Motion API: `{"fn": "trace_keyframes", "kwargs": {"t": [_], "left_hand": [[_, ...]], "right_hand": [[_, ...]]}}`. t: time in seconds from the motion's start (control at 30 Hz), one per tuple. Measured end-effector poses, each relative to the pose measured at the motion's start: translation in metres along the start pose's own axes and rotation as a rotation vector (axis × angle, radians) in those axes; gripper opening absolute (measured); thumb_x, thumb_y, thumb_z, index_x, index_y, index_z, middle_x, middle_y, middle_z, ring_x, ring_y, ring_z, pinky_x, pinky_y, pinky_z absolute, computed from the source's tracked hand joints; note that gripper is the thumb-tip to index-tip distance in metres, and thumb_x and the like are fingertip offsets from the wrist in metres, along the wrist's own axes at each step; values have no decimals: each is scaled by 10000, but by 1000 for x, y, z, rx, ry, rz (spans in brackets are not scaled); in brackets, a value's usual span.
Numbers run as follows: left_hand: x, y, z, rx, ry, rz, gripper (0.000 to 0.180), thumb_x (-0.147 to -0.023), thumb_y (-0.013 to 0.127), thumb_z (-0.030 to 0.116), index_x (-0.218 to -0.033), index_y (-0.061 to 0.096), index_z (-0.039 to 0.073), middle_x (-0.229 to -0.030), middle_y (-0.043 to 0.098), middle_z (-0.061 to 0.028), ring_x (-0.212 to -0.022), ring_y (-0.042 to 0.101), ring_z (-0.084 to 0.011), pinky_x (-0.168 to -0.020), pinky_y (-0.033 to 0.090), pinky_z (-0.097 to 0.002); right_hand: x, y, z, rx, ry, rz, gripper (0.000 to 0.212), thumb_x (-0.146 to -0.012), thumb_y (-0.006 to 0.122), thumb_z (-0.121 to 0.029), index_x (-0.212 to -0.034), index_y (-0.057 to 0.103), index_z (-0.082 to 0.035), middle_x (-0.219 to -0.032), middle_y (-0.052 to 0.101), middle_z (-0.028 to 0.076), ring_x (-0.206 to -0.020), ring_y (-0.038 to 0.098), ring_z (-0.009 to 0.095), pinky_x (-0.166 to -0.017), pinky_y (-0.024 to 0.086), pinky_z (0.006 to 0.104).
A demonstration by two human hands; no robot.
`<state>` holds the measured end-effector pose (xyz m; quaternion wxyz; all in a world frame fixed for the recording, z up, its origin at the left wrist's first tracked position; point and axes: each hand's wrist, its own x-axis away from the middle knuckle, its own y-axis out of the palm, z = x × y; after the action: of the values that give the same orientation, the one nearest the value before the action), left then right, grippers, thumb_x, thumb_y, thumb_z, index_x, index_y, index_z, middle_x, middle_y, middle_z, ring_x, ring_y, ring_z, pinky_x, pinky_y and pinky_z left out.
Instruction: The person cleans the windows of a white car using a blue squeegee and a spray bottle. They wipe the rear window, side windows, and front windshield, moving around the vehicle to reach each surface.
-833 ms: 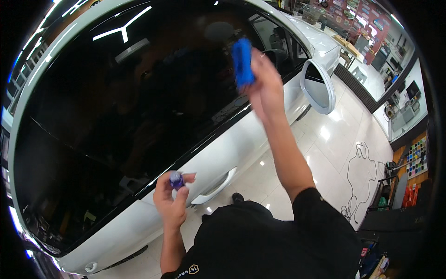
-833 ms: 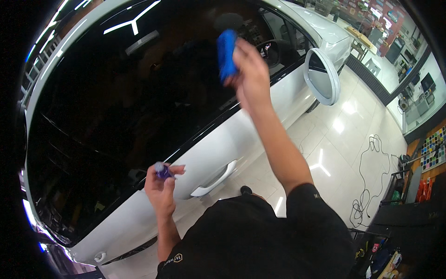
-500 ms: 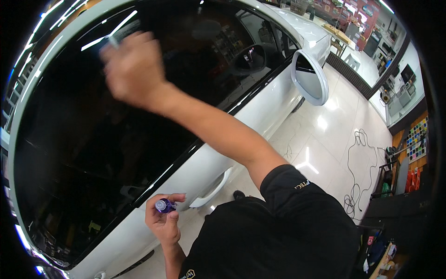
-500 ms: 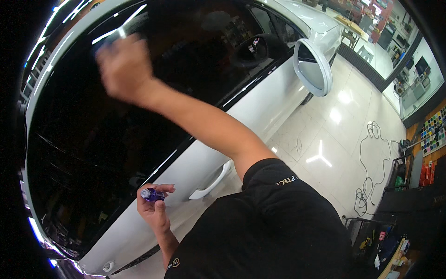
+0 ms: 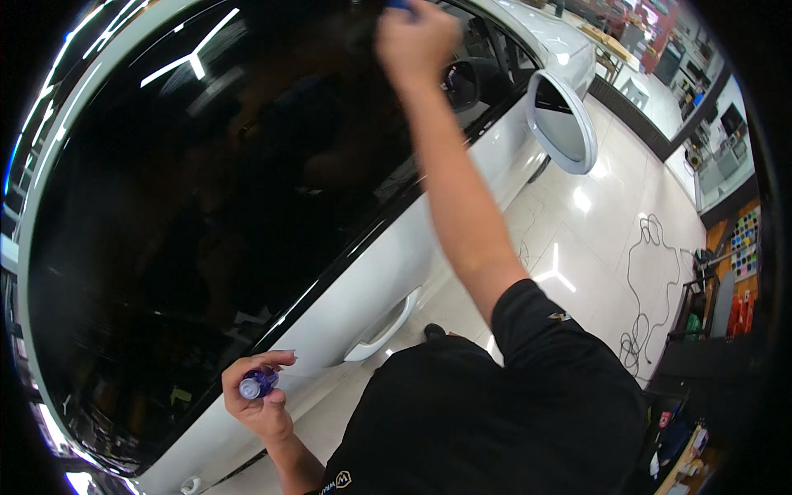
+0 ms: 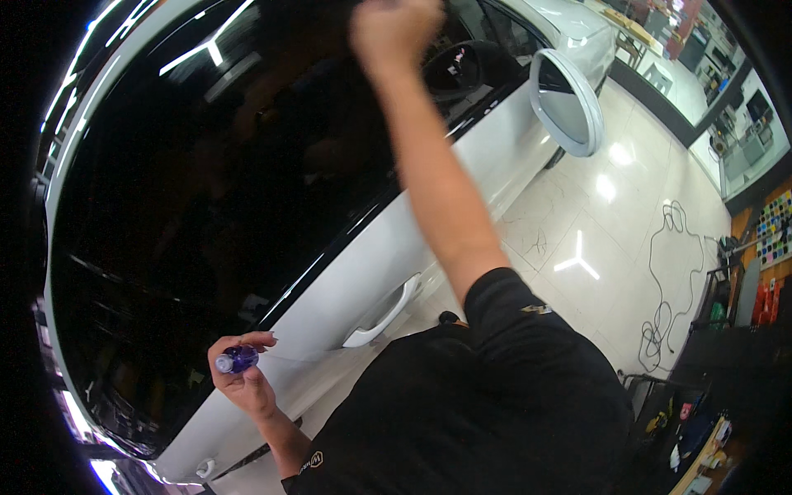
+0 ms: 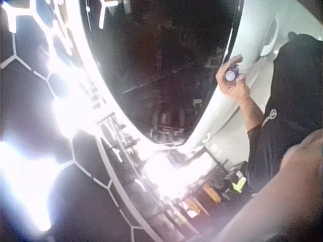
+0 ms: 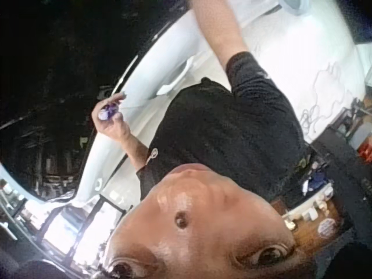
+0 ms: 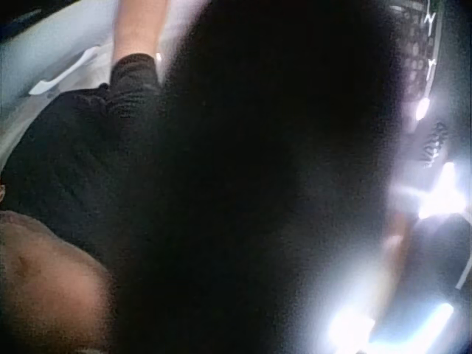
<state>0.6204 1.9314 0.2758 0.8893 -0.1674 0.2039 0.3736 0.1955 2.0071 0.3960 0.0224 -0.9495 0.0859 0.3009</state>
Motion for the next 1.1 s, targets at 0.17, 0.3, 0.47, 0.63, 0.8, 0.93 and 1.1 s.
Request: {"fn": "trace_keyframes", "kwargs": {"t": [0.17,0.3,0.47,0.63,0.8,0.93,1.1], "left_hand": [[-21,48,4,126,129,-83,692,-808,810,582,-1180,544,62,-905,707,-192,-804,711,-275,-675,530,-303],[-21,64,5,85,212,-78,689,-801,815,577,-1172,533,71,-881,715,-200,-794,703,-271,-689,516,-332],[7,32,-9,1,52,45,682,-825,782,593,-1188,527,76,-885,713,-182,-798,694,-247,-709,499,-331],[18,1,-13,-60,13,73,643,-901,710,567,-1262,506,75,-960,686,-133,-888,654,-210,-757,486,-327],[14,18,3,-42,10,185,695,-831,774,599,-1199,519,68,-849,690,-193,-762,685,-269,-676,515,-342],[7,36,14,52,29,88,660,-814,814,555,-1150,528,63,-863,692,-231,-756,675,-294,-679,522,-355],[21,25,11,118,29,6,655,-834,799,545,-1183,515,69,-893,681,-224,-778,666,-290,-672,541,-365]], "right_hand": [[118,112,-105,-36,-961,77,199,-787,669,-183,-893,693,-15,-921,614,238,-921,576,398,-806,456,531],[76,97,-86,-71,-1039,-33,229,-793,670,-159,-1005,728,-96,-962,606,217,-980,560,384,-832,445,506],[-49,15,59,129,-950,69,292,-778,702,-121,-1060,769,-154,-895,593,163,-866,552,318,-758,441,458],[-101,-80,190,289,-598,260,275,-801,746,-143,-1073,777,-122,-923,663,185,-884,614,363,-842,478,455],[-85,-99,266,296,-219,361,296,-813,753,-180,-1096,765,-96,-882,667,190,-906,632,376,-848,501,467],[-77,-102,290,301,-7,362,310,-795,761,-207,-1083,769,-93,-882,683,198,-857,664,340,-801,519,440],[-67,-44,157,272,-194,372,340,-819,706,-241,-1082,754,-32,-921,680,243,-914,636,411,-854,502,489]]}}
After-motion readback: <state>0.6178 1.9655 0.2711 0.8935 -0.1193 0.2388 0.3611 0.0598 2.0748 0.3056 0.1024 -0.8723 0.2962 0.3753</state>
